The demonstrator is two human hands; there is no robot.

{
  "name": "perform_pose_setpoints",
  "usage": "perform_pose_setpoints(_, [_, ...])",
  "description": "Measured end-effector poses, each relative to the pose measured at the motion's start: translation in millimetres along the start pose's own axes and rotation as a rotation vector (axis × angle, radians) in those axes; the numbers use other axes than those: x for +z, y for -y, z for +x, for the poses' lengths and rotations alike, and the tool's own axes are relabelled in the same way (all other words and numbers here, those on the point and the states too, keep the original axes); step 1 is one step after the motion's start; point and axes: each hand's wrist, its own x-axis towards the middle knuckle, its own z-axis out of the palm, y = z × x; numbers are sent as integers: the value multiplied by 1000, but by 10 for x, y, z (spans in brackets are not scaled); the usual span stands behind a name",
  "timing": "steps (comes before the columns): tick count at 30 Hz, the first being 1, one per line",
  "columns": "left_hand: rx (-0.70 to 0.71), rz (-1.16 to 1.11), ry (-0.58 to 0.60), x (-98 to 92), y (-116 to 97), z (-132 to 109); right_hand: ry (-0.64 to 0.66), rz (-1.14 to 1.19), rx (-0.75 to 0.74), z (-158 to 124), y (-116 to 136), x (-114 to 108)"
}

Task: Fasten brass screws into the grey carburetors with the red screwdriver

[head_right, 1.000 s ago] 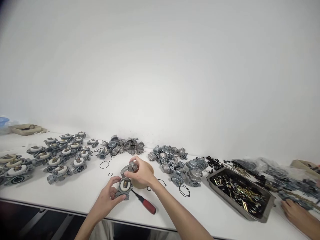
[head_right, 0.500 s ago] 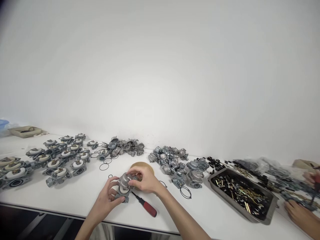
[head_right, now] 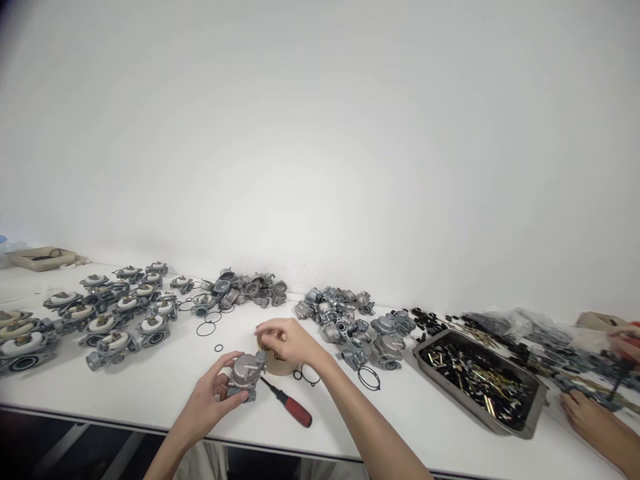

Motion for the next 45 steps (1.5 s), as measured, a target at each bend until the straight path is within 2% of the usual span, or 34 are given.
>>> perform_pose_setpoints(2, [-12,23,-5,-4,-2,-9,-61,-70,116,89,-186,-126])
perform_pose_setpoints(3, [-19,37,-16,-4,-2,-12,-52,-101,159,135,-285,-170])
perform_pose_setpoints(6, [-6,76,-60,0,-12,-22,75,-174,258,253,-539,-183])
perform_pose_setpoints(9, [33,101,-79,-1,-35,-30,196,-242,310,329,-654,-46])
perform_pose_setpoints(14, [37,106,-73,-24,-18,-25,304,-333,354,402,-665,170])
perform_pose_setpoints(18, [18,62,-84,-35,14,-23,328,-366,373,439,-699,184])
perform_pose_setpoints(22, [-44,-5,-52,-34,-43,-28,336,-348,336,438,-711,172])
perform_pose_setpoints(28, [-14,-87,-33,-32,-142,-14,383,-309,309,403,-629,243])
perform_pose_setpoints(33, [-27,-92,-79,-38,-98,-5,367,-305,321,399,-605,280])
perform_pose_setpoints(45, [-79,-107,-100,-39,-40,-8,249,-257,263,386,-644,365])
